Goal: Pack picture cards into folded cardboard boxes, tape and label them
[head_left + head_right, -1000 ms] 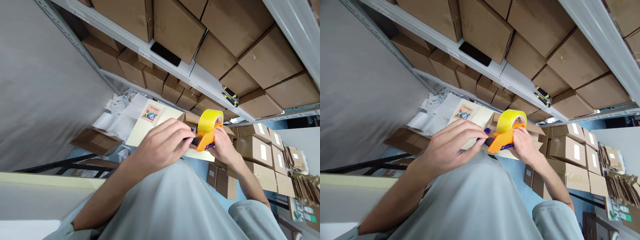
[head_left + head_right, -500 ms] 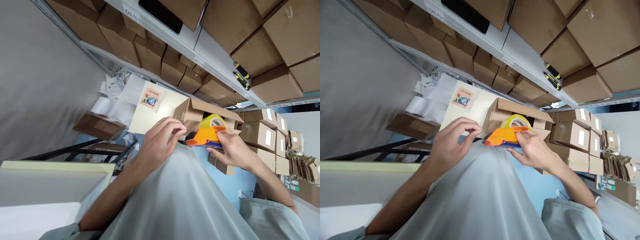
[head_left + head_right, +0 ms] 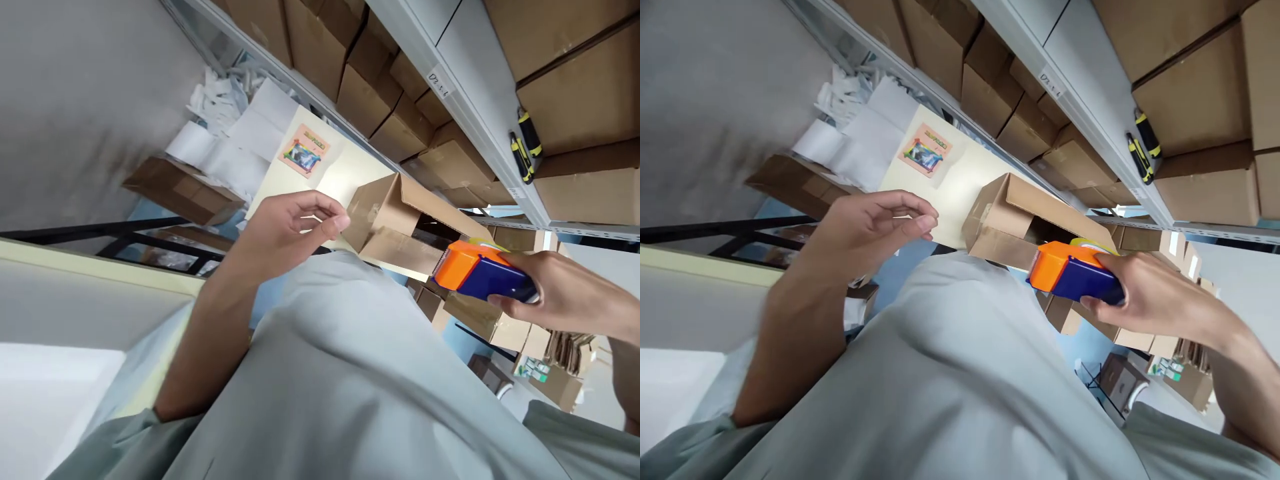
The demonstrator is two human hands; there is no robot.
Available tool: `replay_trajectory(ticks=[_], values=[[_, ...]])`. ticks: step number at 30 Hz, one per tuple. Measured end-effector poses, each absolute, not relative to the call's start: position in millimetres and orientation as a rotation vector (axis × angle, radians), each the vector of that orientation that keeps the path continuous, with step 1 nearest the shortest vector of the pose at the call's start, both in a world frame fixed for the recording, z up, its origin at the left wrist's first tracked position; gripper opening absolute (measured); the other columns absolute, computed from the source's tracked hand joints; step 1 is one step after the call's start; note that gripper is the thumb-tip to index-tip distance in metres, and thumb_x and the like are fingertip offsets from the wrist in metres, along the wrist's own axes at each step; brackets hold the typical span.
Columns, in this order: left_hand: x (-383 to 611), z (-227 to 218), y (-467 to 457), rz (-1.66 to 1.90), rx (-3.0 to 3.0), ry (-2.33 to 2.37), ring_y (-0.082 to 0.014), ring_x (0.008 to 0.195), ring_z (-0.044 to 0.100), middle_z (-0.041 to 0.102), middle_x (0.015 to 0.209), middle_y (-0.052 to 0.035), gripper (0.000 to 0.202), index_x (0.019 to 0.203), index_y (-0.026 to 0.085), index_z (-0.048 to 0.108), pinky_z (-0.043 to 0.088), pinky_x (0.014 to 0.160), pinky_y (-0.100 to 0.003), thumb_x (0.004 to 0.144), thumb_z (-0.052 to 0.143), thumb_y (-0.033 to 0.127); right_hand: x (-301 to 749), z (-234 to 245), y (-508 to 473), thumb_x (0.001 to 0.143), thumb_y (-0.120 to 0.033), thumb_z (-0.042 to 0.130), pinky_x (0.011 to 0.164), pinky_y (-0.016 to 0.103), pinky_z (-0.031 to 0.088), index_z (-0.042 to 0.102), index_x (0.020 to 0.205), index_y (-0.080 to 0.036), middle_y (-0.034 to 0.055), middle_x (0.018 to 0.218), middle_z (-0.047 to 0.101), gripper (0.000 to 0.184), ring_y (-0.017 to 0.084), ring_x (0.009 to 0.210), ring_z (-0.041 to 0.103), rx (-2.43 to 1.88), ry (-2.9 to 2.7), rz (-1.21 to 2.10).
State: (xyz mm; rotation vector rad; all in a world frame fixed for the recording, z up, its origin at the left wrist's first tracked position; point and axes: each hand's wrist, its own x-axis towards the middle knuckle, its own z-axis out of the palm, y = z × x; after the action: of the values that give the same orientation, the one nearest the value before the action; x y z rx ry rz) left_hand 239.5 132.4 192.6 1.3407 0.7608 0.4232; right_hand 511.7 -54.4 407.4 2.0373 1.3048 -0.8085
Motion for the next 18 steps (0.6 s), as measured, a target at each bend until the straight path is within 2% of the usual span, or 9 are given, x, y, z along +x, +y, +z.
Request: replay_trajectory(ticks=[3, 6, 11, 16, 18], values=[[251, 176, 134, 0.433, 1.233, 0.772, -0.0215, 0.075, 0.073, 0.073, 0.078, -0.0029, 0.030, 0.084, 0.024, 0.077, 0.061, 0.074, -0.032, 0.084, 0.087, 0.053, 515, 415, -34, 0.092, -0.077, 0.061, 0.048, 0.030, 0.033, 0.069, 0.105, -0.025, -0.0035, 0.060, 0.056, 0.055, 0.017, 0.051, 0.045, 2.072, 1.132, -0.946], [262, 151, 137, 0.420, 1.088, 0.710, -0.0195, 0.072, 0.071, 0.072, 0.078, -0.0038, 0.034, 0.083, 0.022, 0.077, 0.061, 0.073, -0.033, 0.080, 0.090, 0.053, 506, 424, -13, 0.083, -0.096, 0.057, 0.044, 0.030, 0.032, 0.069, 0.096, -0.027, -0.0024, 0.058, 0.054, 0.072, 0.017, 0.050, 0.043, 2.125, 1.022, -0.955], [283, 103, 148, 0.377, 0.844, 0.607, -0.0158, 0.067, 0.065, 0.072, 0.077, -0.0051, 0.047, 0.082, 0.017, 0.076, 0.060, 0.070, -0.033, 0.068, 0.097, 0.057, 473, 430, 28, 0.075, -0.105, 0.053, 0.039, 0.031, 0.034, 0.070, 0.086, -0.029, 0.0014, 0.057, 0.063, 0.078, 0.020, 0.045, 0.052, 2.084, 0.917, -0.923], [299, 70, 151, 0.287, 0.759, 0.531, -0.0151, 0.069, 0.064, 0.070, 0.077, -0.0043, 0.051, 0.083, 0.016, 0.077, 0.058, 0.069, -0.031, 0.065, 0.100, 0.058, 452, 421, 64, 0.075, -0.106, 0.046, 0.039, 0.033, 0.037, 0.067, 0.075, -0.028, 0.0039, 0.055, 0.064, 0.081, 0.021, 0.042, 0.057, 2.011, 0.770, -0.893], [304, 61, 148, 0.260, 0.740, 0.511, -0.0144, 0.070, 0.063, 0.071, 0.078, -0.0039, 0.052, 0.085, 0.016, 0.078, 0.057, 0.071, -0.030, 0.065, 0.100, 0.058, 450, 417, 72, 0.075, -0.108, 0.043, 0.039, 0.032, 0.037, 0.067, 0.077, -0.027, 0.0033, 0.055, 0.063, 0.084, 0.020, 0.042, 0.058, 1.988, 0.743, -0.906]])
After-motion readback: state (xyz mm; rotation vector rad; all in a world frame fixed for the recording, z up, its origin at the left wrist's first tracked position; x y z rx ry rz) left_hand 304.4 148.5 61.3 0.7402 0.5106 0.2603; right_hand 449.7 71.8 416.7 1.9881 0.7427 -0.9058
